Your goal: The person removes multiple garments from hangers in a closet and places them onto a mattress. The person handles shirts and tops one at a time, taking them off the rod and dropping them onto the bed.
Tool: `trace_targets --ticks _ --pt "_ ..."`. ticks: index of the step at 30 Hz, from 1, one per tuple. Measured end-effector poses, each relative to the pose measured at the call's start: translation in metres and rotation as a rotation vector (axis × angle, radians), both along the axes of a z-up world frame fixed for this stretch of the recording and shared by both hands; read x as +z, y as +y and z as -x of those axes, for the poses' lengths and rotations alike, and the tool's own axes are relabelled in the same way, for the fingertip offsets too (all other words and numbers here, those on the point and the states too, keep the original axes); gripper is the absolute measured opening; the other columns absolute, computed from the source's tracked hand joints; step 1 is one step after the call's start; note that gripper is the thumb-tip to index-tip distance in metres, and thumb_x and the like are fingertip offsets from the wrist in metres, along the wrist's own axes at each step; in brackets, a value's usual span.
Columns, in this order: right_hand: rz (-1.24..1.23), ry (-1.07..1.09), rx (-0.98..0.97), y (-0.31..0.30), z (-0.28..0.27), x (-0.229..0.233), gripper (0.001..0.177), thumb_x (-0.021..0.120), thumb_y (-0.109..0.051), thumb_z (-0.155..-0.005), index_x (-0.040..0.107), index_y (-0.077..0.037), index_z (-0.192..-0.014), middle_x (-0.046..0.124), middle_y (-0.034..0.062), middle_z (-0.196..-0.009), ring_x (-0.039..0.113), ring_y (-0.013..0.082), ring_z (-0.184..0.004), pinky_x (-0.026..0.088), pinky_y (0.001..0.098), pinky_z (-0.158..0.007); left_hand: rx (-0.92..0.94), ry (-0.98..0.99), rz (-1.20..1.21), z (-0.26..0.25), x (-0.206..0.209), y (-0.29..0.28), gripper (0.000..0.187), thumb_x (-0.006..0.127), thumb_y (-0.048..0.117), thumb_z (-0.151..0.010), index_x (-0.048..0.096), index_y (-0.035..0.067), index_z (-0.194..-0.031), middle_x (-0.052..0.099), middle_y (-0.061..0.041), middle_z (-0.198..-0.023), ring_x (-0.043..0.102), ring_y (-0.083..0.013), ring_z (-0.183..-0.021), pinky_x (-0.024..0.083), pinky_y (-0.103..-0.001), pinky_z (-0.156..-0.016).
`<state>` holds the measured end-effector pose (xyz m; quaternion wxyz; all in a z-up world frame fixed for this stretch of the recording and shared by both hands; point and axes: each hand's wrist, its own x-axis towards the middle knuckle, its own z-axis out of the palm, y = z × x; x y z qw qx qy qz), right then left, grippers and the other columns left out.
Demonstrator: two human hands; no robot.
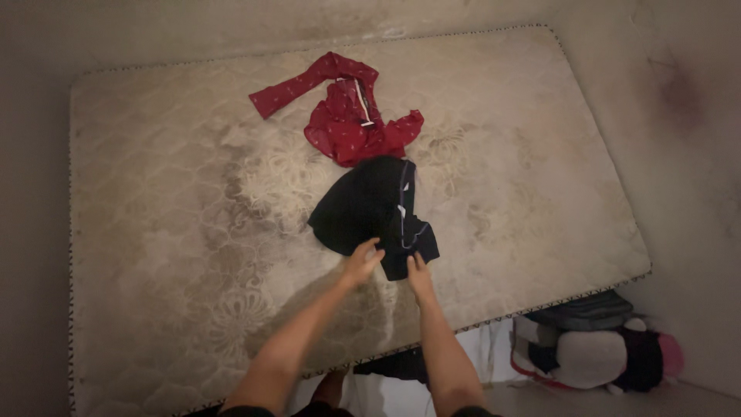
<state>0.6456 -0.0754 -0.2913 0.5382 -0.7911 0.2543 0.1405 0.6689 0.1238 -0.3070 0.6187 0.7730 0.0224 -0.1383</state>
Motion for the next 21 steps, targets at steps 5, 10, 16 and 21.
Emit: trace_targets --ticks 5,10,16,21 --pt "-0.726 0.216 -0.13 -0.017 0.047 0.023 0.072 0.045 -0.056 -0.1 0.04 -0.011 -0.156 0.051 0.0177 -0.154 0.049 0.0362 -0.142 0.043 0.0523 -0.112 -0.099 0.014 -0.044 0.035 0.0 -0.026 0.062 0.067 0.044 -0.097 0.054 0.012 -0.149 0.057 -0.022 -0.144 0.052 -0.0372 -0.133 0.041 -0.051 -0.108" --pt "-1.013 -0.011 -0.142 -0.059 0.113 0.069 0.078 0.043 -0.058 -0.099 0.026 -0.016 -0.162 0.034 0.0121 -0.165 0.037 0.0295 -0.149 0.035 0.053 -0.117 -0.153 0.045 0.358 0.085 0.04 -0.09 0.064 0.066 0.038 -0.1 0.047 0.008 -0.154 0.059 -0.015 -0.147 0.058 -0.0266 -0.132 0.051 -0.042 -0.106" --pt "-1.014 -0.283 -0.154 -0.12 0.21 0.131 0.082 0.061 -0.048 -0.094 0.027 -0.016 -0.162 0.031 0.0093 -0.167 0.034 0.0281 -0.15 0.031 0.0513 -0.117 -0.255 0.252 0.612 0.157 0.11 -0.148 0.066 0.064 0.036 -0.096 0.043 0.013 -0.154 0.047 -0.008 -0.155 0.053 -0.0192 -0.136 0.055 -0.039 -0.1" --pt "-0.832 -0.383 -0.061 -0.154 0.312 0.188 0.091 0.073 -0.046 -0.087 0.031 -0.014 -0.161 0.031 0.0045 -0.168 0.033 0.0263 -0.152 0.032 0.0484 -0.119 -0.468 0.106 0.51 0.25 0.155 -0.2 0.069 0.071 0.032 -0.094 0.044 0.012 -0.154 0.05 -0.013 -0.151 0.056 -0.0265 -0.13 0.052 -0.041 -0.1"
